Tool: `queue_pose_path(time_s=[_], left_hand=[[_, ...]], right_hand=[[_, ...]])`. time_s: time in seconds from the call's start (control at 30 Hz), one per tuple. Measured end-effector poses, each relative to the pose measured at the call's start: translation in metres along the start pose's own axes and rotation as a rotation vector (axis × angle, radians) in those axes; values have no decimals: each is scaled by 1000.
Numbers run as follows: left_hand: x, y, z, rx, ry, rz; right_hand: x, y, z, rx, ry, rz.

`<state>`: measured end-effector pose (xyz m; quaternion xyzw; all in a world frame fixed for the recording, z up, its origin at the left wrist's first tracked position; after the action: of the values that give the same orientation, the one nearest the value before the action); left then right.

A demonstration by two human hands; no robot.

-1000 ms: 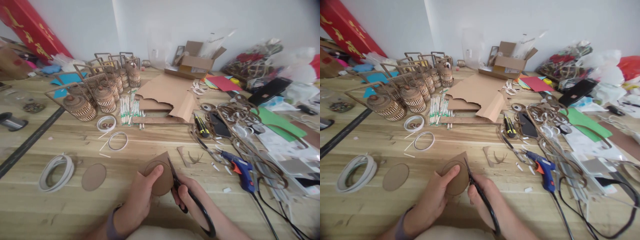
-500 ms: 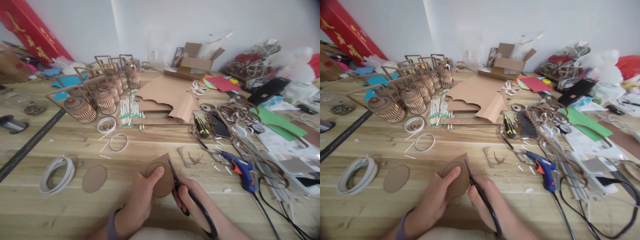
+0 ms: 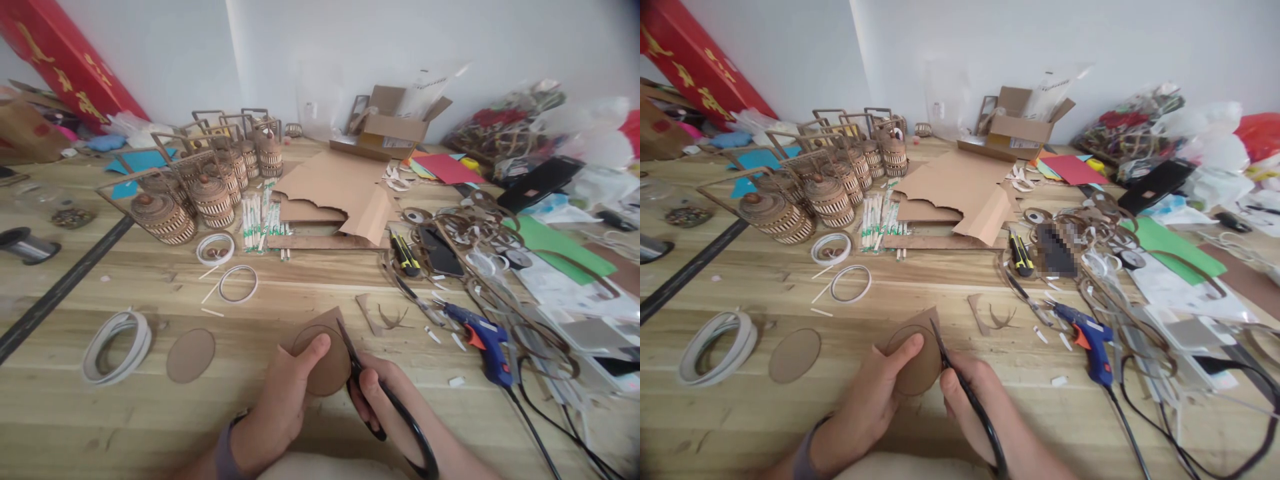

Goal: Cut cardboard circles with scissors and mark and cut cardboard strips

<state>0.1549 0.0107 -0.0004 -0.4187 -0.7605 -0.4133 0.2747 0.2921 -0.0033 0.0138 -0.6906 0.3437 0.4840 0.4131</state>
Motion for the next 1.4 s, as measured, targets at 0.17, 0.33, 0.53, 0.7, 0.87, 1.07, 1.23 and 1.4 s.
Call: queue_pose_path(time_s=[0.17,0.33,0.53,0.7,0.87,1.07,1.23,1.4], left_hand=[[-1,-1,-2,-8,-28,11],[-1,0,-1,-20,4,-13],[-1,0,0,-25,14,7],[1,-1,-2,-29,15,39],[0,-2,-2,-42,9,10],[0,0,-1,-54,17,6],[-1,-3,-1,-43,25,33],[0,-3,0,-37,27,57]], right_hand=[[2,0,0,-1,12,-10],[-2,-2,2,17,-17,-24],[-5,-3,1,3,-32,-42],[-5,-5,-1,-18,-35,-46],[-5,-6,0,-35,-9,-81],[-3,-7,0,-46,-24,-95],[-2,-6,-1,-73,-28,-104],[-3,-6,-3,-87,-18,-115]])
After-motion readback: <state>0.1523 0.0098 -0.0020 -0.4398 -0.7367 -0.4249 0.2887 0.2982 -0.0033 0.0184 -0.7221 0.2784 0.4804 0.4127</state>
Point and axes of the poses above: each hand's wrist, its own z-axis towards the middle knuckle, its own y-axis out of the palm, x = y × z, the point moved 6 cm from there along z, towards the middle knuckle, and after that the axes turned 1 degree about x, right-handed, at the moved point
